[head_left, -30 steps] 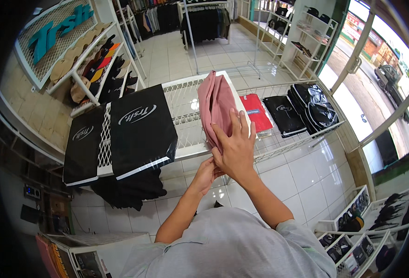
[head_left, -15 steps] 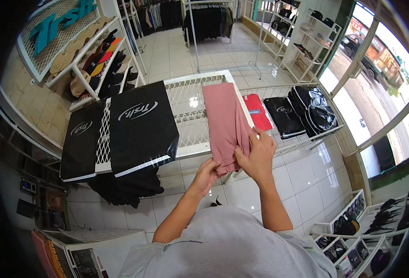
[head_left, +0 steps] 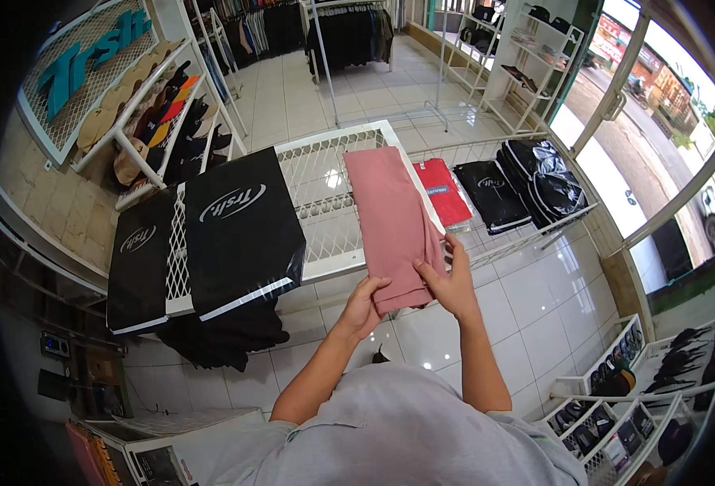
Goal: Picking up folded t-shirts from a stack and placing them into individual plastic shipping bags at a retail counter.
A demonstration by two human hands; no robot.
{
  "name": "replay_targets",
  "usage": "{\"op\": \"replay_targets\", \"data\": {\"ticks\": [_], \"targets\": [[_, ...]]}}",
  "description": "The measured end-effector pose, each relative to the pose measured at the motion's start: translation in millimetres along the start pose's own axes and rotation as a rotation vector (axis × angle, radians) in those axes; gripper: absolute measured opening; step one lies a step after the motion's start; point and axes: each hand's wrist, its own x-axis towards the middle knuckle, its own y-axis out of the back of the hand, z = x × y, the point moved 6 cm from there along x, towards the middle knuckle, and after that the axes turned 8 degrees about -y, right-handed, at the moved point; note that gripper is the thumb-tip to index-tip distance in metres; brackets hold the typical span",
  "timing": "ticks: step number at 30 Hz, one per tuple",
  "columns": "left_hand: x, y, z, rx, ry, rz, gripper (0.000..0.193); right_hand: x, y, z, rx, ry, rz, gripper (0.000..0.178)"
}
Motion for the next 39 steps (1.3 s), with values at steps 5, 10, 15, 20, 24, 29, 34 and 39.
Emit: {"op": "replay_targets", "data": {"ticks": [5, 10, 15, 20, 24, 29, 34, 39], "targets": [[-12, -8, 10, 0.049, 0.037, 0.026, 0.039, -4, -15, 6, 0.914, -0.684, -0.405, 0.084], [-19, -7, 12, 0.138, -0.025, 0.097, 0.034, 17, -16, -8, 0.847, -0.663, -0.481, 0.064], [-22, -19, 10, 0.182, 0.042, -0.011, 0.034, 49, -18, -35, 0.590, -0.412, -0.634, 0.056], [-43, -9, 36, 0.792, 0.025, -0.114, 0.039, 56, -13, -73, 0.190, -0.203, -0.543, 0.042], [-113, -10, 132, 1.433, -0.557, -0.086, 0.033, 38, 9, -116, 0.041, -0.089, -0.429, 0.040], [-180, 45, 258, 1.840, -0.903, 0.287, 0.031, 14, 40, -145, -0.021, 0.042, -0.279, 0.050], [-184, 108, 284, 1.947, -0.856, 0.211, 0.036, -16, 46, -194, 0.001, 0.128, -0.339, 0.054], [-175, 129, 284, 1.847, -0.817, 0.144, 0.027, -54, 47, -217, 0.087, 0.078, -0.407, 0.054]]}}
